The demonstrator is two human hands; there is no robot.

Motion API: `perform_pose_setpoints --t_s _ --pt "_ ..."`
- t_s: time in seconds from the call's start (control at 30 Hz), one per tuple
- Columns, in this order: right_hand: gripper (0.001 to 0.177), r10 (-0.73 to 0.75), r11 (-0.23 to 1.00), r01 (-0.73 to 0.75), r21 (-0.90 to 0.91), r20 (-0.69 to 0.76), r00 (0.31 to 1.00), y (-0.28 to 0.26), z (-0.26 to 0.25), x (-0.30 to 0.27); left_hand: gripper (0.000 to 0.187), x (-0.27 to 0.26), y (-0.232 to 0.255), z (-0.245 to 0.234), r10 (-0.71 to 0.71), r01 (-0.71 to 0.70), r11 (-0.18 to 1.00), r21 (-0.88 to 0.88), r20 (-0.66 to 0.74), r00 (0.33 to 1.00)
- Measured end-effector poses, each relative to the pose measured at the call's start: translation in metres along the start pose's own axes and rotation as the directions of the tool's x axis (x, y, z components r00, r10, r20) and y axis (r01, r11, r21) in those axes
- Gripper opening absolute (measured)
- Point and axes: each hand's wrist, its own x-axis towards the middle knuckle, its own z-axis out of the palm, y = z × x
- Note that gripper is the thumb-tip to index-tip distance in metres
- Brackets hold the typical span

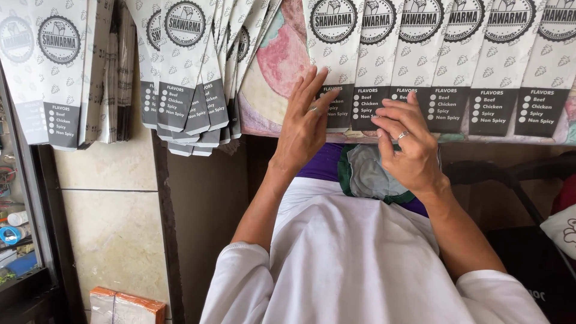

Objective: Arranging paper packaging sleeves and marking the 'Beef' flavor option using a squeeze bottle dispenser.

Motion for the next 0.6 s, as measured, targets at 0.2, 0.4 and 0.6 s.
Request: perform_pose_setpoints --t_s 0.2,0.4,0.6 --pt "0.007 -0.106 0.992 0.106 0.068 -0.002 0.994 -0.016 0.028 0.018 0.019 -0.016 0.011 -0.035 0.015 -0.017 0.993 -0.114 -0.02 1.0" --pt "0.01 -0.168 0.986 0.168 0.005 0.039 0.985 -0.011 0.044 0.014 0.016 -0.027 0.011 -0.029 0.047 -0.046 0.998 -0.052 0.023 0.999" --pt "0.01 -0.158 0.987 0.159 -0.01 0.063 0.985 -0.012 0.042 0.016 0.011 -0.031 0.007 -0.024 0.019 -0.02 0.996 -0.086 -0.014 1.0"
